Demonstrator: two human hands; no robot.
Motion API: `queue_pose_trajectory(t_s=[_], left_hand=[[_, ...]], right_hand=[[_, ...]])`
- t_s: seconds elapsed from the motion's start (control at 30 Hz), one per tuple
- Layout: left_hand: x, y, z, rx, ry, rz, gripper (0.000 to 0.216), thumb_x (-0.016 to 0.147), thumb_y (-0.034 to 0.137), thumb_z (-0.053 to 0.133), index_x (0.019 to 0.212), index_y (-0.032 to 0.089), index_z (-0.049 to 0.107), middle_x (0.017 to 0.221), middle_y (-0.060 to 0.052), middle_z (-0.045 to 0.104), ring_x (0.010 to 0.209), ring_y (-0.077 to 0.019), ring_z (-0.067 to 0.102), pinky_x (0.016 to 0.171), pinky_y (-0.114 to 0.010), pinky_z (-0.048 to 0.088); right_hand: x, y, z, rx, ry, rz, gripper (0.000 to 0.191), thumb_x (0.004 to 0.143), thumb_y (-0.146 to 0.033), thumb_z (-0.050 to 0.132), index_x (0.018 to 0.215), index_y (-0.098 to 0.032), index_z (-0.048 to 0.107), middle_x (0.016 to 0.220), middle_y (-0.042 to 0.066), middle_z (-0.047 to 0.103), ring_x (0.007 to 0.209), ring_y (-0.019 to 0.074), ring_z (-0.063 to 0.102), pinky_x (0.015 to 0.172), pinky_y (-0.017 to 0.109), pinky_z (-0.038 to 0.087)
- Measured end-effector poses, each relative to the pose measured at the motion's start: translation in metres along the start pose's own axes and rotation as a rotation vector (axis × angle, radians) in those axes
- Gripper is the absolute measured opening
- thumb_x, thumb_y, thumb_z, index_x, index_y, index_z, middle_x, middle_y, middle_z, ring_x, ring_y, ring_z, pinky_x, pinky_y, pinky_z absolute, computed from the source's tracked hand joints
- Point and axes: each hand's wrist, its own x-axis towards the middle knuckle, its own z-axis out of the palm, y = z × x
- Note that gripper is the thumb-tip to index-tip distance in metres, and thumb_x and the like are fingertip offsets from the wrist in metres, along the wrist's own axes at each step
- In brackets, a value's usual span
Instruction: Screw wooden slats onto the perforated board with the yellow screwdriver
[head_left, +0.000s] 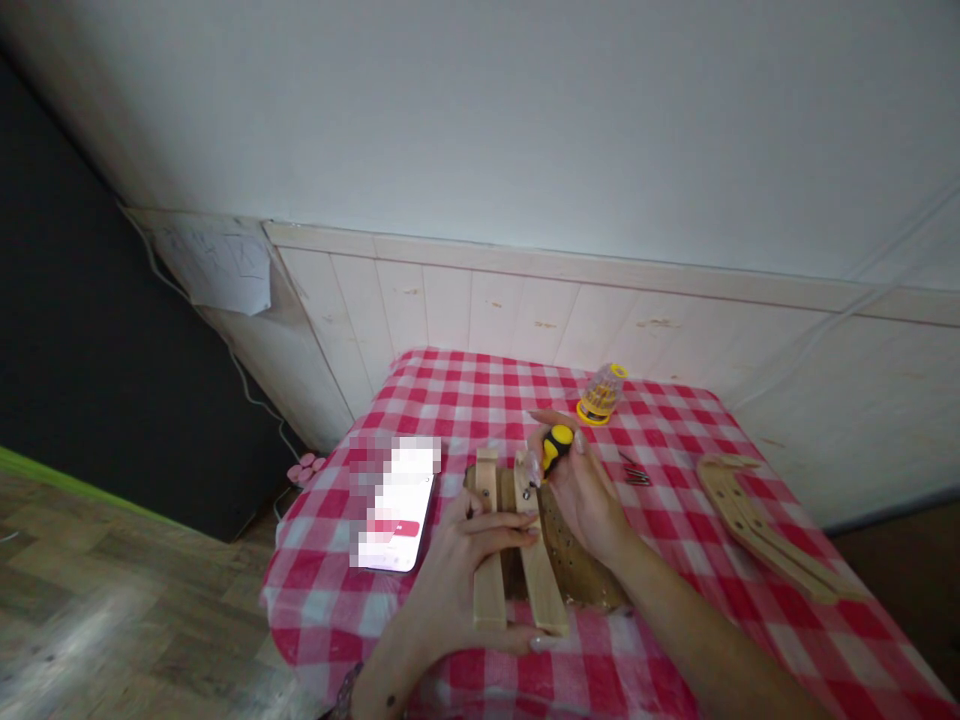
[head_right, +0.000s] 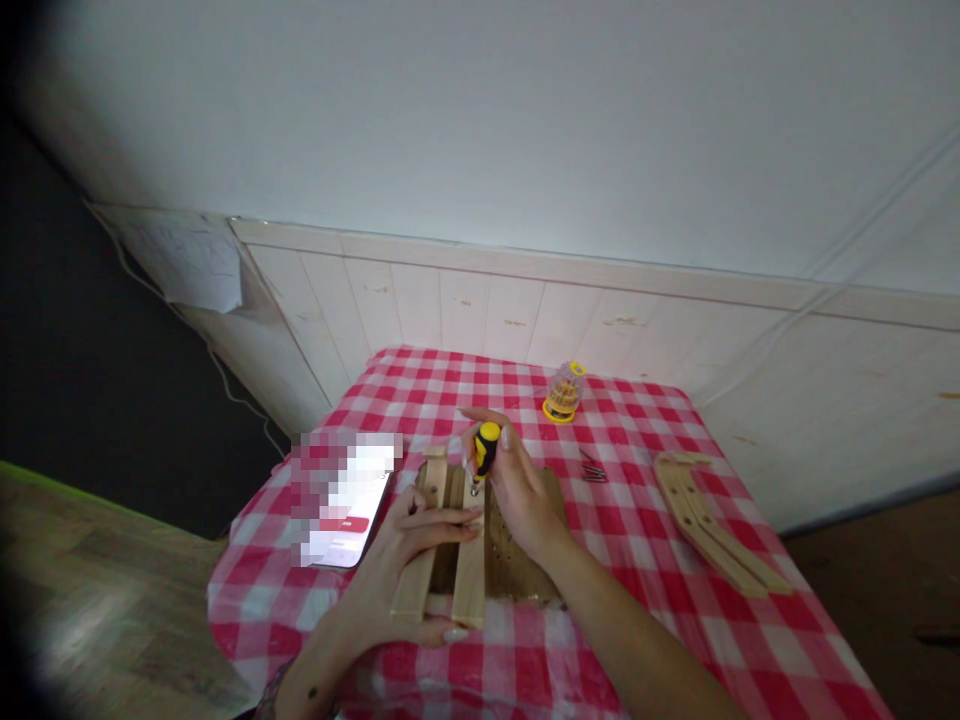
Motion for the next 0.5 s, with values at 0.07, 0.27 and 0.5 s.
queue_pose_trajectory(t_s=[0.07, 0.27, 0.5], left_hand=[[0.0005, 0.0002, 0.0001, 0.0, 0.011, 0.015, 0.076, 0.074, 0.072, 0.085, 0.129, 0.022, 0.066, 0.131, -0.014, 0.077, 0.118, -0.0365, 0.069, 0.11, -0.056, 0.044], [0.0031, 0.0028, -0.0029, -0.005, -0.013, 0.002, 0.073, 0.075, 0.069, 0.085, 0.129, 0.023, 0.067, 0.133, -0.014, 0.076, 0.119, -0.0364, 0.07, 0.11, -0.054, 0.046], [0.0005, -0.0004, -0.0019, -0.009, -0.036, -0.006, 0.076, 0.073, 0.069, 0.087, 0.132, 0.024, 0.066, 0.133, -0.014, 0.076, 0.122, -0.0371, 0.07, 0.117, -0.057, 0.039]], right_hand=[[0.0001, 0.0005, -0.0013, -0.045, -0.009, -0.032, 0.036, 0.105, -0.061, 0.048, 0.111, -0.028, 0.063, 0.085, 0.002, 0.061, 0.079, 0.0219, 0.059, 0.07, 0.037, 0.052], [-0.0011, 0.0017, -0.0018, -0.12, -0.055, -0.102, 0.03, 0.102, -0.06, 0.057, 0.107, -0.03, 0.061, 0.087, 0.0, 0.063, 0.074, 0.0186, 0.058, 0.077, 0.038, 0.05], [0.001, 0.0006, 0.0028, -0.001, 0.018, -0.012, 0.042, 0.098, -0.069, 0.056, 0.111, -0.03, 0.063, 0.069, -0.004, 0.046, 0.061, 0.0182, 0.043, 0.061, 0.033, 0.047]])
